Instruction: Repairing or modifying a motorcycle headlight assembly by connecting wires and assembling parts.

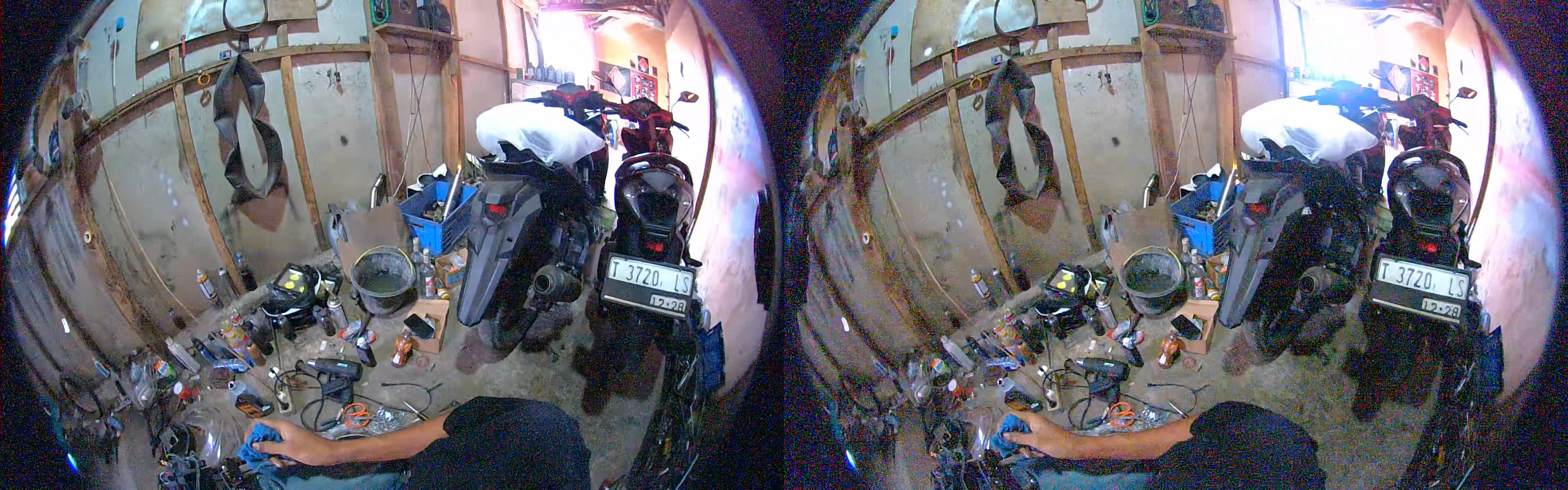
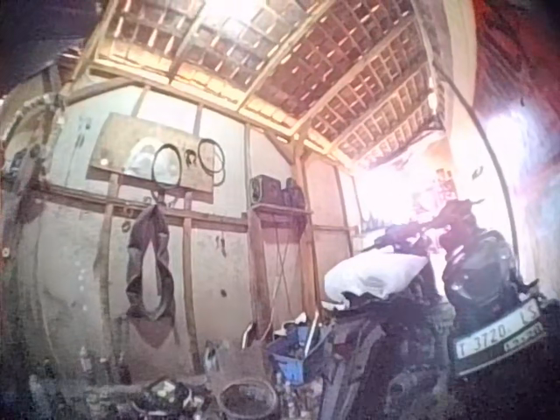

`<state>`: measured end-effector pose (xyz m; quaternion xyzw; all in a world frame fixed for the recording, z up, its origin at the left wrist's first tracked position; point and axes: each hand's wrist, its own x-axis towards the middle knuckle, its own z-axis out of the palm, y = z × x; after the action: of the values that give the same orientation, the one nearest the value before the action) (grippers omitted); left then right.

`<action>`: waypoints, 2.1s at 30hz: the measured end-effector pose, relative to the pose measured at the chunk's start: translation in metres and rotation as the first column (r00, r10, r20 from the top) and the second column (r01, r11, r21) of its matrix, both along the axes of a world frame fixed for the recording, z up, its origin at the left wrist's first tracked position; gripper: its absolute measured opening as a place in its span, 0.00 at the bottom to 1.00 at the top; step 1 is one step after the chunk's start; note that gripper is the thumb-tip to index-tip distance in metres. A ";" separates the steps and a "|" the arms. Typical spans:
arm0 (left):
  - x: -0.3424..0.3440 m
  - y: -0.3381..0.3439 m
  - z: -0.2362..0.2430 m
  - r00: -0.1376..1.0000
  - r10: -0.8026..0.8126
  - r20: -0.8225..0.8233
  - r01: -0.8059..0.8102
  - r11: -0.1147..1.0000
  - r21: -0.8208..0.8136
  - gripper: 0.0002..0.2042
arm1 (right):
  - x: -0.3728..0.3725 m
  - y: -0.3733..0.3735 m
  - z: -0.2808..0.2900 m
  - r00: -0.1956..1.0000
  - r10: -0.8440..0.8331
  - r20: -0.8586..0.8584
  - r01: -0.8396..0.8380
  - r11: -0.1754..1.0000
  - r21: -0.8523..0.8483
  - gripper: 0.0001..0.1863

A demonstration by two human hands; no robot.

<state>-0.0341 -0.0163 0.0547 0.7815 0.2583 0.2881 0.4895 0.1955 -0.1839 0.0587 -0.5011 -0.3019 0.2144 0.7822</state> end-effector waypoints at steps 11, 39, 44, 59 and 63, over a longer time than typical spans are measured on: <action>0.007 -0.013 0.022 0.998 0.022 -0.066 -0.027 0.997 -0.070 0.17 | 0.010 0.000 -0.014 0.958 -0.275 -0.074 0.262 0.953 -0.150 0.22; 0.093 -0.036 0.027 0.985 0.126 -0.115 -0.131 0.991 -0.035 0.17 | 0.051 0.049 -0.045 0.947 0.089 -0.308 -0.045 0.988 0.148 0.29; 0.076 -0.025 0.015 0.965 0.226 -0.133 -0.228 0.974 -0.004 0.18 | 0.053 0.040 -0.037 0.984 0.058 -0.171 -0.033 0.988 0.148 0.24; 0.022 -0.034 -0.005 0.903 0.412 -0.117 -0.405 0.911 0.083 0.25 | 0.029 -0.088 -0.058 0.388 0.920 -0.050 -0.790 0.305 -0.532 0.20; 0.017 -0.040 -0.009 0.865 0.479 -0.146 -0.473 0.878 0.076 0.23 | 0.095 -0.128 -0.121 0.861 0.391 -0.326 -0.507 0.602 -0.617 0.16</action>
<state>-0.0174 -0.0563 0.0458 0.7233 0.4760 0.3410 0.3661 0.2903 -0.3120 -0.0621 -0.6417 -0.2550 0.5387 0.4826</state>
